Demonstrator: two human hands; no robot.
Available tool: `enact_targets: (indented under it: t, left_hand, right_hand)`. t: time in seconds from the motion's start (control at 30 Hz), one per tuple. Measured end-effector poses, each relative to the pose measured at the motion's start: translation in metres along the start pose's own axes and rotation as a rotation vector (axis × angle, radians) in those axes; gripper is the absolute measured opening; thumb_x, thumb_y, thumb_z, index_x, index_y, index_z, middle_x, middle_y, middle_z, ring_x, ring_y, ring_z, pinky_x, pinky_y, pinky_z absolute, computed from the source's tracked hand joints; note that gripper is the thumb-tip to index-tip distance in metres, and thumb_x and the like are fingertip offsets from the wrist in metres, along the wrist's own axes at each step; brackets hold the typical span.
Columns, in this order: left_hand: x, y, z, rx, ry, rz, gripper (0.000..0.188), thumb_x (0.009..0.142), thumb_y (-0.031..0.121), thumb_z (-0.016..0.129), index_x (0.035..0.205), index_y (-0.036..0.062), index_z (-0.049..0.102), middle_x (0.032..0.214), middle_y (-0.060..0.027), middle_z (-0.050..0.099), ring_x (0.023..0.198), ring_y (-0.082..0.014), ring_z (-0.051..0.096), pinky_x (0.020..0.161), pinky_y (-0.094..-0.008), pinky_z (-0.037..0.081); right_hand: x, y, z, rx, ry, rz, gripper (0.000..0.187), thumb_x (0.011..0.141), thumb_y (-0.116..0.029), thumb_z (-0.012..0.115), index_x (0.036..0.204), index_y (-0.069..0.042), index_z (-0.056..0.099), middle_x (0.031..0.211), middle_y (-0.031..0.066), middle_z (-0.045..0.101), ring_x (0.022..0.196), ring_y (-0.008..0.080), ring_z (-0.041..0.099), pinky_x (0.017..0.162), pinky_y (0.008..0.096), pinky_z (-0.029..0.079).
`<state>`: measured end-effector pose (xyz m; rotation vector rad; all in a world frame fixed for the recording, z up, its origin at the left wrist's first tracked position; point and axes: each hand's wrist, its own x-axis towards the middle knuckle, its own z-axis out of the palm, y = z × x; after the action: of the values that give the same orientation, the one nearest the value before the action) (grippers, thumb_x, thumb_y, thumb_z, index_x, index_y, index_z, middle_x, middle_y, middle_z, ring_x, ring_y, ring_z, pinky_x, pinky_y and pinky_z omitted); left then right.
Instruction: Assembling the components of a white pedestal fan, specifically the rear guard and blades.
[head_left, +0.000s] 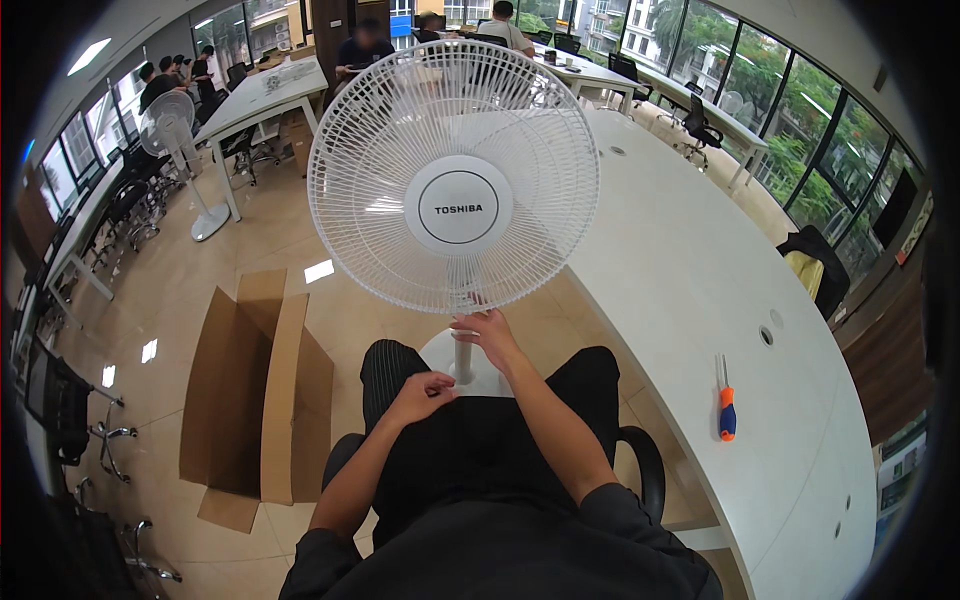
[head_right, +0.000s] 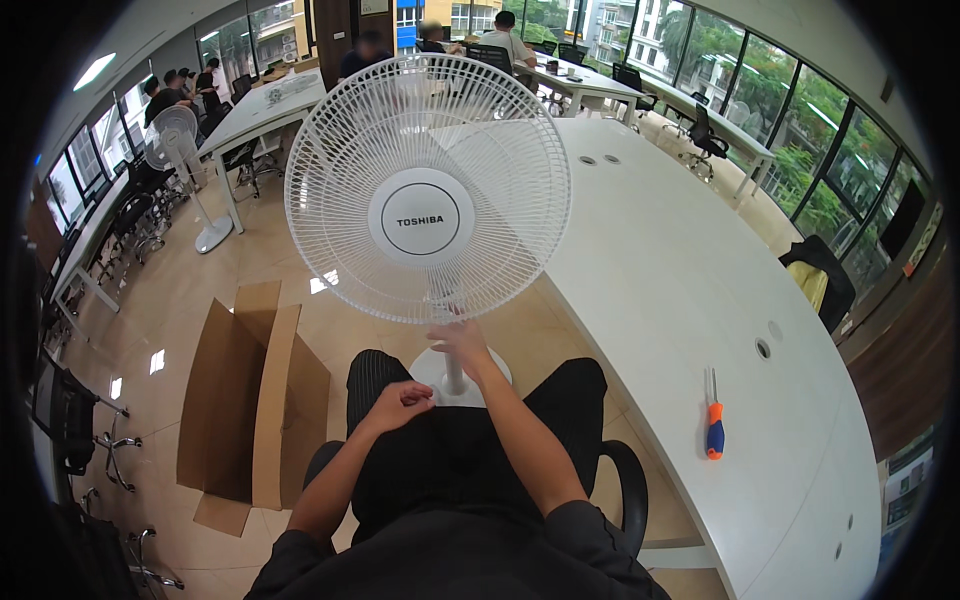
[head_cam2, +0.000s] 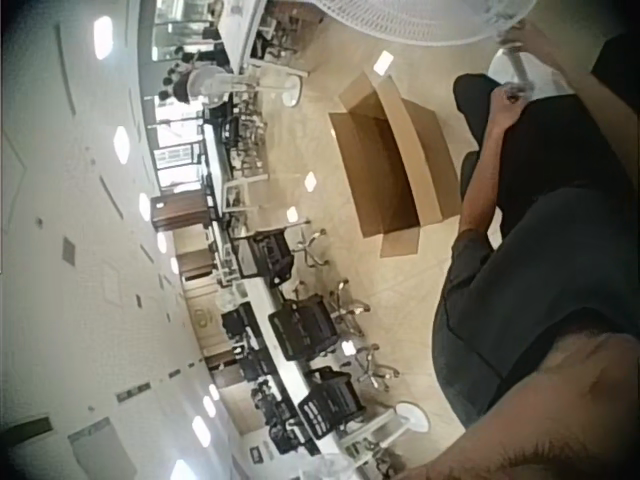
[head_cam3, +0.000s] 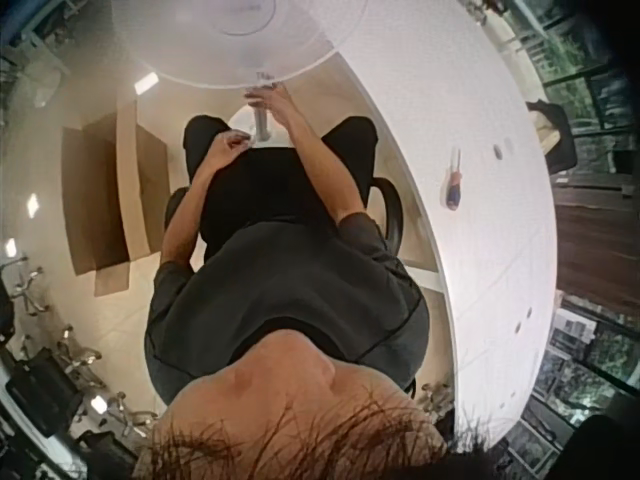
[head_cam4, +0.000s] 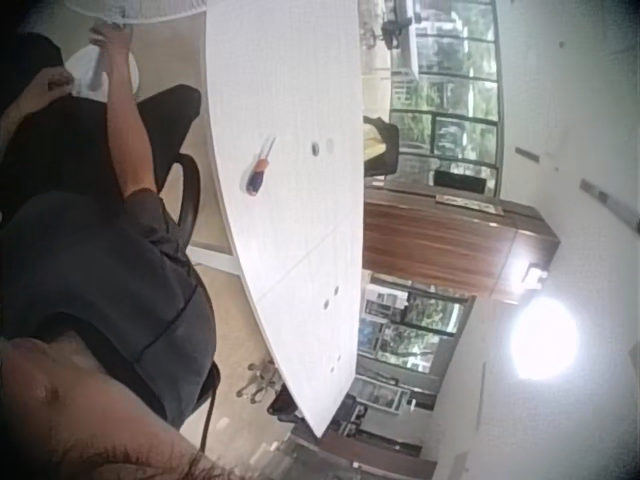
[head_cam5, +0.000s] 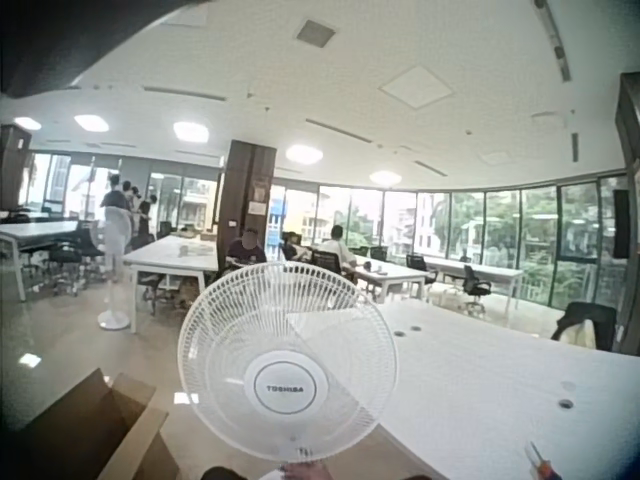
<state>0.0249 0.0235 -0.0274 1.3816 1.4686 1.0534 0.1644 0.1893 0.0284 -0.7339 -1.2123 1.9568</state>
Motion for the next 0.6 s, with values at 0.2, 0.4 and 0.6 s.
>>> enact_targets:
  t: [0.2, 0.4, 0.6]
  left_hand:
    - [0.04, 0.0, -0.031, -0.609, 0.197, 0.178, 0.016, 0.084, -0.004, 0.067, 0.093, 0.0042, 0.057, 0.095, -0.0092, 0.067, 0.088, -0.0134, 0.063, 0.078, -0.0285, 0.053]
    - [0.042, -0.019, -0.039, -0.416, 0.269, -0.036, 0.021, 0.08, 0.005, 0.072, 0.097, 0.0034, 0.06, 0.093, -0.0066, 0.067, 0.083, -0.0122, 0.064, 0.075, -0.0285, 0.053]
    - [0.032, -0.042, -0.031, 0.357, 0.146, 0.008, 0.028, 0.074, 0.012, 0.072, 0.098, 0.0035, 0.062, 0.087, -0.0133, 0.067, 0.082, -0.0252, 0.067, 0.075, -0.0371, 0.053]
  right_hand:
    - [0.015, 0.001, 0.009, -0.219, -0.019, 0.027, 0.04, 0.083, -0.013, 0.075, 0.117, -0.003, 0.055, 0.1, 0.0098, 0.067, 0.088, 0.0207, 0.069, 0.073, 0.0327, 0.056]
    - [0.03, 0.031, -0.002, -0.427, 0.016, -0.104, 0.031, 0.087, -0.012, 0.071, 0.112, -0.001, 0.059, 0.097, 0.0109, 0.069, 0.081, 0.018, 0.069, 0.069, 0.031, 0.055]
    - [0.038, 0.064, -0.011, -0.439, 0.014, -0.334, 0.02, 0.092, -0.013, 0.065, 0.106, 0.001, 0.062, 0.092, 0.0093, 0.07, 0.077, 0.015, 0.068, 0.065, 0.0284, 0.053]
